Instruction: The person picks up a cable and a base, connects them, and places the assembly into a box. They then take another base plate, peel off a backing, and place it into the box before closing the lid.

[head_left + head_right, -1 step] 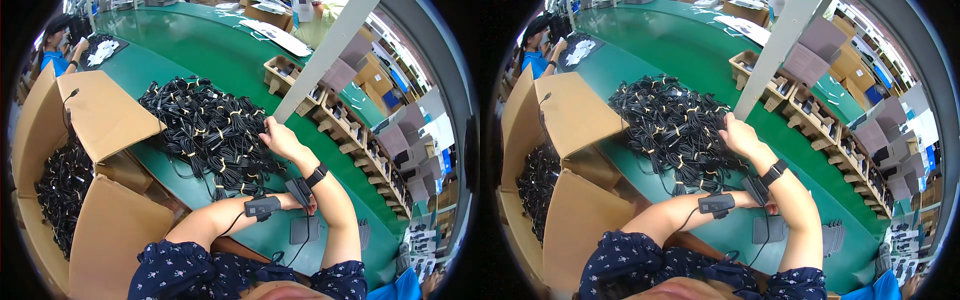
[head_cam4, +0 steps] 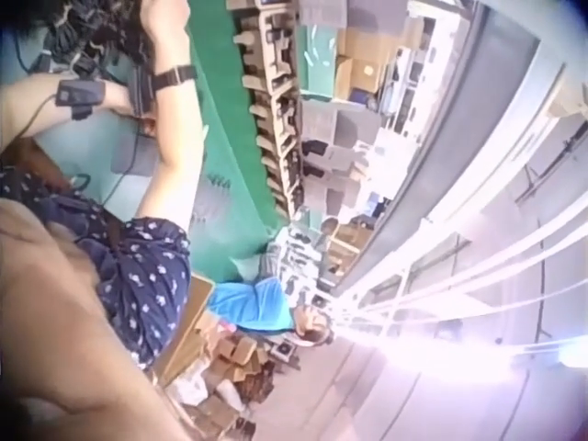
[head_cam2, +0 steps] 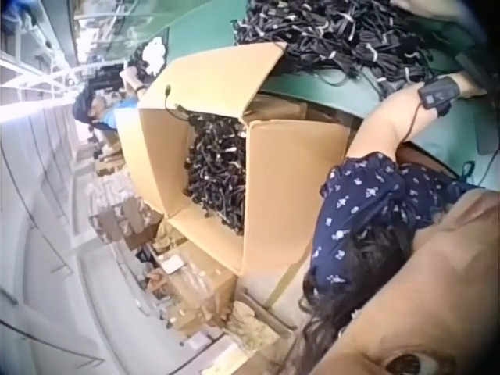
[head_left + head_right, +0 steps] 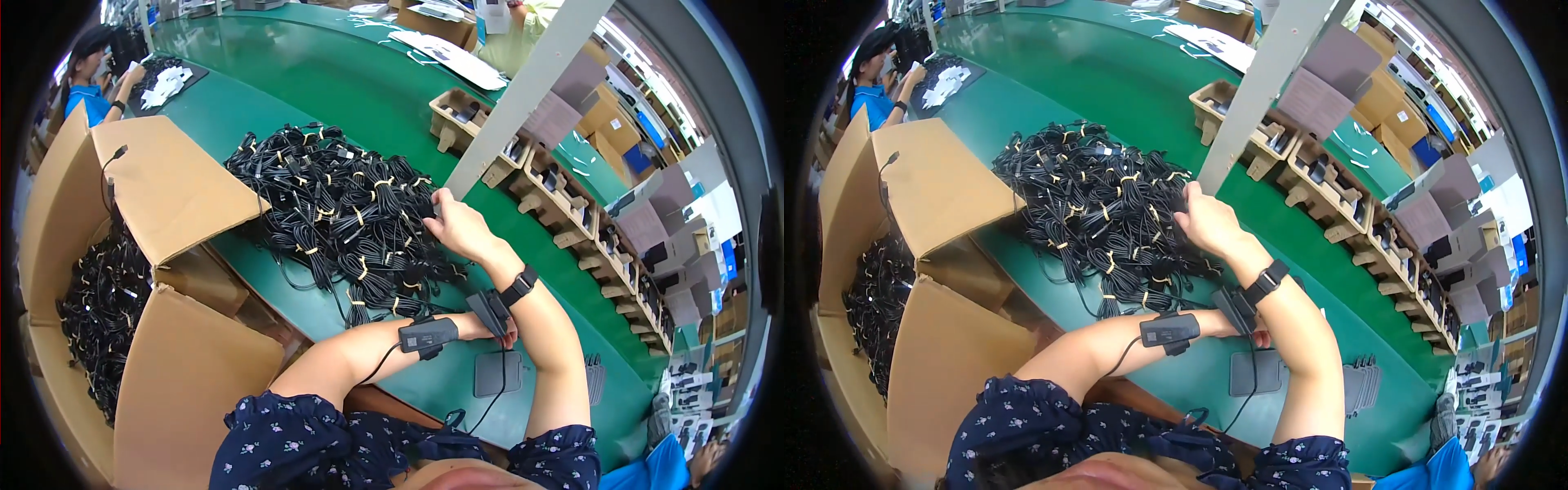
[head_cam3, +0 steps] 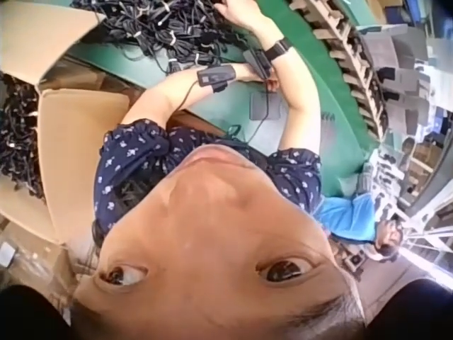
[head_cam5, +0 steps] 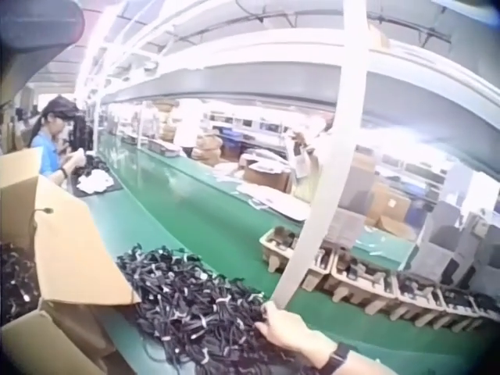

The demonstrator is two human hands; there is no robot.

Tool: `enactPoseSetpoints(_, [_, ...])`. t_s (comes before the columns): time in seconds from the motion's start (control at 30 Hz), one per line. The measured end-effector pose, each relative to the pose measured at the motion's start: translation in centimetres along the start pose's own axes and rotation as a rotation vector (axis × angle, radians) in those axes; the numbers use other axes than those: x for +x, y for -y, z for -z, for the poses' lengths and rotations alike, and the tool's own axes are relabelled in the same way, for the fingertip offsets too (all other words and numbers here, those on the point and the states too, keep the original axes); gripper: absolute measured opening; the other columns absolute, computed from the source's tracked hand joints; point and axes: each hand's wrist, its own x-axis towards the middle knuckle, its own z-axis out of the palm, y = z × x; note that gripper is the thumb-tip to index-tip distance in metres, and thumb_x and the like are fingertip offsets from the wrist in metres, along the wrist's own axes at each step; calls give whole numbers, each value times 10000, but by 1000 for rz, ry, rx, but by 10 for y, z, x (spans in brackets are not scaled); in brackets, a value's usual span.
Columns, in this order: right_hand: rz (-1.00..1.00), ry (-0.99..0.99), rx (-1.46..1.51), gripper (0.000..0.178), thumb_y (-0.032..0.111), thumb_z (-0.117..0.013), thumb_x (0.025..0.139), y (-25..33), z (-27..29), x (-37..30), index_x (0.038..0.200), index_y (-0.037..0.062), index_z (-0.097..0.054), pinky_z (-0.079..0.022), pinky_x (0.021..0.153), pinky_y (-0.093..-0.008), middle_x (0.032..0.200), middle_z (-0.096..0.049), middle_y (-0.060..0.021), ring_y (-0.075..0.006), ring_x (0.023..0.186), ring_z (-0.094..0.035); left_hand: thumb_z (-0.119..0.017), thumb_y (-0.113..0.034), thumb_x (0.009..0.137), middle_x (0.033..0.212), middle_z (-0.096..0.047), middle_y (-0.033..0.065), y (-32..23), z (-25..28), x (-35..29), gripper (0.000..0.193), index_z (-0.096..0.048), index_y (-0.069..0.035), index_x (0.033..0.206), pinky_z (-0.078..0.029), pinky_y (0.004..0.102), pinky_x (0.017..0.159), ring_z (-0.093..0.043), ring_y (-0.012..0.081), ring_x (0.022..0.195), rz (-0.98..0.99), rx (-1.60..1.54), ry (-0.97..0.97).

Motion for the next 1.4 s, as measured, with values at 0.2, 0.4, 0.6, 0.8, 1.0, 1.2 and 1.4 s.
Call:
enactPoseSetpoints(0.2, [-50, -14, -10, 819, 200, -681, 722, -17, 47, -62, 1400, 156, -223, -476, 627, -367, 719, -590, -72, -260, 676, -600, -584, -167, 848, 824, -598, 46, -37, -8, -15, 275, -448, -58, 1061, -478, 227, 499, -600, 121, 624, 36, 73, -31])
enactPoseSetpoints(0.4, [-85, -315, 6, 299, 176, -690, 722, -73, 72, -132, 976, 38, -613, -441, 660, -295, 790, -521, -49, -175, 727, -514, -595, -265, 871, 799, -585, 61, -63, -8, -19, 587, -253, -74, 1309, -379, 205, 401, -557, 115, 539, 31, -184, -14])
enactPoseSetpoints(0.6, [-271, -517, 346, 262, 186, -669, 803, -109, 58, -187, 985, 28, -566, -441, 770, -276, 865, -554, -25, -132, 831, -537, -514, -284, 924, 727, -516, 25, -62, 1, -16, 257, -492, -80, 1079, -237, 170, 377, -435, 68, 502, -202, -365, -154])
enactPoseSetpoints(0.8, [-382, -588, 822, 280, 167, -683, 806, -108, 60, -208, 995, 33, -526, -457, 746, -257, 867, -592, -20, -106, 847, -549, -563, -190, 897, 724, -525, 9, -49, -11, -21, 178, -509, -46, 986, -313, 176, 430, -463, 65, 529, -107, 11, -214])
enactPoseSetpoints(1.0, [-438, -683, 310, 297, 149, -729, 744, -106, 69, -220, 950, 24, -556, -447, 733, -242, 852, -589, -5, -87, 780, -541, -771, -176, 676, 1286, -356, 166, -62, -12, -18, 820, -275, -44, 1317, -418, 376, 883, -453, 281, 1119, -890, 940, -720])
enactPoseSetpoints(1.2, [-212, -512, 964, 254, 98, -654, 813, -68, 54, -209, 1009, 19, -513, -459, 761, -244, 860, -610, -43, -105, 808, -590, -530, -291, 890, 1371, -341, 172, -50, -3, -19, 548, -338, -71, 1353, -252, 388, 1061, -283, 283, 1309, -424, 736, -280])
enactPoseSetpoints(1.4, [-45, -681, -129, 529, 257, -761, 629, -59, 23, -210, 1082, 83, -550, -382, 904, -406, 1102, -535, -83, -267, 1059, -497, -309, -406, 971, 1175, -523, 76, -58, -25, -23, 512, -335, -70, 1356, -382, 308, 944, -487, 160, 1094, -156, -242, -20])
